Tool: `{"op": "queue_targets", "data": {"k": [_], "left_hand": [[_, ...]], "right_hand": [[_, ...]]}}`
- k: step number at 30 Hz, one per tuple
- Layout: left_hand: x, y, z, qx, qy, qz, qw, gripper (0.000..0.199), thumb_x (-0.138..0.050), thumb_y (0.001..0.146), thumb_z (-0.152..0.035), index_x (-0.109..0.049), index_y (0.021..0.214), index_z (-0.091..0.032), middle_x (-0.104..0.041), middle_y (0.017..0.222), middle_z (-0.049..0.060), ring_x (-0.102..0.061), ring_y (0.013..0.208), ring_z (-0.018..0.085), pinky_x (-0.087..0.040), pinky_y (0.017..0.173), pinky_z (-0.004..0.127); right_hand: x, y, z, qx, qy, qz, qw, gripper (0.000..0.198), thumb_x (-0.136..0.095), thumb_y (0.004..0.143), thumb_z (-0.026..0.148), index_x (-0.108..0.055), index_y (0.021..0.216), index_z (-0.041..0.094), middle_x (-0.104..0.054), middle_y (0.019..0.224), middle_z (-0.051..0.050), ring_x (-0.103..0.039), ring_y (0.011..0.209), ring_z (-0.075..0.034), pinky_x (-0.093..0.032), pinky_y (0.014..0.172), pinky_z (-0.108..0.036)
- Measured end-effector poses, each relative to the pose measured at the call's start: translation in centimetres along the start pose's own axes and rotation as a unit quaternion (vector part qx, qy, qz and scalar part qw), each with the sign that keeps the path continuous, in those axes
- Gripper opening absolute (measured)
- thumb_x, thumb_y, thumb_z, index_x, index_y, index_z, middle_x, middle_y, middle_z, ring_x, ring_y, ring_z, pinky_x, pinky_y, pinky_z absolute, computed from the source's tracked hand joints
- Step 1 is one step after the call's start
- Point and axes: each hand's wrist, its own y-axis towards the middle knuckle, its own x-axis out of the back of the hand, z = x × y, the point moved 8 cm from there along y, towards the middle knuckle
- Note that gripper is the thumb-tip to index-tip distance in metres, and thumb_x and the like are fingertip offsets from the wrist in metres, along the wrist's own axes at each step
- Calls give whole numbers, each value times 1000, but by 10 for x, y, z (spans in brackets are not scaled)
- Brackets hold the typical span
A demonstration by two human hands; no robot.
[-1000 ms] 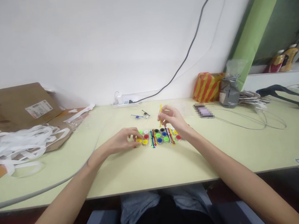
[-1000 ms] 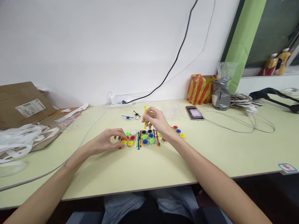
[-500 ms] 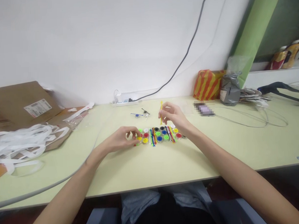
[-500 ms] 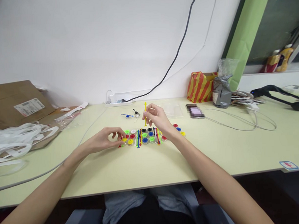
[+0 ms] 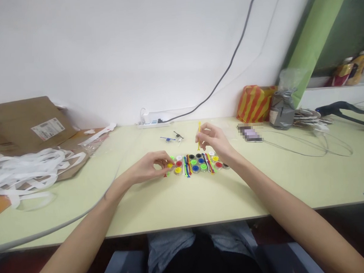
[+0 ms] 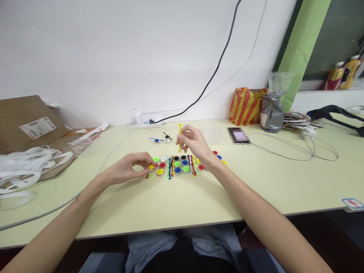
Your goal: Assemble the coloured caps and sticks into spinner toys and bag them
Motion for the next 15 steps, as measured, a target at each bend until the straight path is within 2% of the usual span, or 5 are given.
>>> {"op": "queue_targets", "data": {"k": [6,15], "left_hand": [[2,0,2,3,67,-10,998,20,-63,87,-34,-72,98,-20,-71,82,3,-63,79,16,-47,69,27],[0,2,7,4,85,-4,996,20,-68,83,-32,-72,100,-22,-73,94,2,-63,85,16,-45,74,27]], "right_hand": [[0,0,1,2,-2,-1,1000,31,-73,82,44,-51,81,22,-66,73,0,-55,56,-11,-45,51,-26],[1,1,2,3,2,-4,1000,32,-73,81,45,-51,83,22,-66,74,-1,-55,56,-12,-45,51,-26]]}}
